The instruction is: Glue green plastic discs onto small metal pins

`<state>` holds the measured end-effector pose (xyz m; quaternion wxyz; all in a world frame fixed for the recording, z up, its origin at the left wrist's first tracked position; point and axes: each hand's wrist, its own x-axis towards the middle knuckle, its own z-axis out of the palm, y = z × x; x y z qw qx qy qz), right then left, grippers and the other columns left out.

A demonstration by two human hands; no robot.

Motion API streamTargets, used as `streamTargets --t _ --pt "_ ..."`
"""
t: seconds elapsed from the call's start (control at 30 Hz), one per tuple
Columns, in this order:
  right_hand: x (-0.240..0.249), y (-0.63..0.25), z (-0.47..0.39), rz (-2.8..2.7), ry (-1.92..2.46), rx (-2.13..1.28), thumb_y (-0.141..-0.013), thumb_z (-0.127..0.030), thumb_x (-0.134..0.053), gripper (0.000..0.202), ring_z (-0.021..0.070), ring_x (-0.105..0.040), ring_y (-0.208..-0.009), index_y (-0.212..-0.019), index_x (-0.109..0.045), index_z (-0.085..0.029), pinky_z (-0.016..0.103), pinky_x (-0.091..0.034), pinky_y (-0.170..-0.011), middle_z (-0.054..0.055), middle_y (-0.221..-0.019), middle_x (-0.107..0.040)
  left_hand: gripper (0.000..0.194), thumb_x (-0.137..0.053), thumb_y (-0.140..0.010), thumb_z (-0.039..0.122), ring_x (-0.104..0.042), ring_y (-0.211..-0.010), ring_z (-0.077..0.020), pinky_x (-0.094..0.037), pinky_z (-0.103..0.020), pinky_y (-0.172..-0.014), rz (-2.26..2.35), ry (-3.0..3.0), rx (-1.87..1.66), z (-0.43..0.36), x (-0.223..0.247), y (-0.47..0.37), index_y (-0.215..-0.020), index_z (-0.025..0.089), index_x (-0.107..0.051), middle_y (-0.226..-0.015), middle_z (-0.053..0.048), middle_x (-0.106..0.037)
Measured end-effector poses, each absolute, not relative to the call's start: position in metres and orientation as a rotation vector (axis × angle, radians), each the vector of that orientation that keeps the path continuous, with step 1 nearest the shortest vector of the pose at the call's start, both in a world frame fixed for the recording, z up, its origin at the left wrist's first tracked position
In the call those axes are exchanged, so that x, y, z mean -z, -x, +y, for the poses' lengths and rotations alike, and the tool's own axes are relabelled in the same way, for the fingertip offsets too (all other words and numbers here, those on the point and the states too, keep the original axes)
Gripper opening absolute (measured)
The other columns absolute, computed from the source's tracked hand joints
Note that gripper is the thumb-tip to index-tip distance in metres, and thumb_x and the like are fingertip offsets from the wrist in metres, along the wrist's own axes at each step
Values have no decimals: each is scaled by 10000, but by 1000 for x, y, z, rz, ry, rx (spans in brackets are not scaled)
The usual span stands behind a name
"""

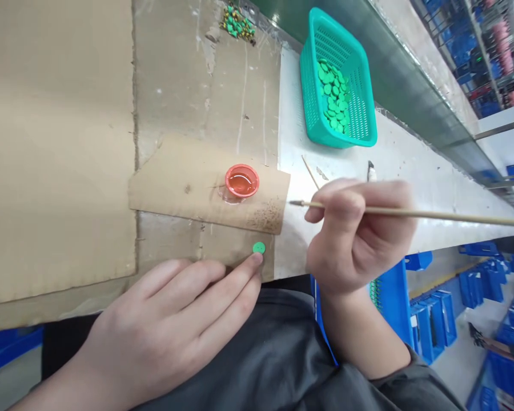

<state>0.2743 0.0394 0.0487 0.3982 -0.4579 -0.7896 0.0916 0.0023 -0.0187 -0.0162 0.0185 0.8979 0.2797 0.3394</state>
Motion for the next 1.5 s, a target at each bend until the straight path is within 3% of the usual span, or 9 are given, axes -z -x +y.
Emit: streamTargets --t 0.17,0.4,0.83,1.1,1.27,1.5 --pt "-28 -272 23 -1946 1204 -231 -1184 -439 -807 204 175 -776 -893 -1171 -708 -262 313 -652 -707 12 -1037 -734 326 -613 -1120 114 -728 -1086 -231 -500 -479 -859 856 -2748 -1063 -20 22 -4 -1340 230 -824 -1578 16 -814" --pt "-7 -263 6 -1725 1178 -210 -1248 -308 -682 131 134 -652 -715 -1127 -672 -259 321 -571 -676 -35 -887 -674 396 -575 -1100 34 -744 -1044 -226 -481 -458 -820 851 -2776 -1079 -17 23 -5 -1354 223 -812 -1584 48 -808" --pt "-9 -262 6 -1695 1250 -154 -1257 -358 -693 194 120 -658 -711 -1091 -693 -258 307 -556 -652 -40 -875 -668 385 -588 -1101 49 -734 -1038 -242 -483 -478 -818 839 -2806 -1068 -17 26 -2 -1359 225 -812 -1612 61 -793" --pt "-13 -254 -1 -1695 1080 -32 -1263 -303 -652 117 156 -715 -670 -1160 -696 -269 337 -637 -630 -52 -809 -667 343 -675 -1088 82 -745 -1071 -234 -517 -478 -829 872 -2775 -1029 -20 21 -2 -1339 259 -829 -1640 59 -777" --pt "-11 -243 -13 -1768 1004 -24 -1252 -282 -672 126 143 -692 -610 -1145 -698 -222 320 -631 -566 -40 -776 -715 424 -610 -1089 68 -768 -1090 -248 -530 -472 -841 863 -2789 -1016 -23 24 1 -1424 256 -791 -1660 54 -761" --pt "-10 -242 -11 -1836 999 -71 -1239 -315 -687 204 127 -696 -562 -1048 -641 -262 288 -646 -556 -54 -748 -717 474 -620 -1120 142 -812 -1116 -232 -610 -433 -916 862 -2710 -1008 -25 27 2 -1558 285 -733 -1622 43 -786"
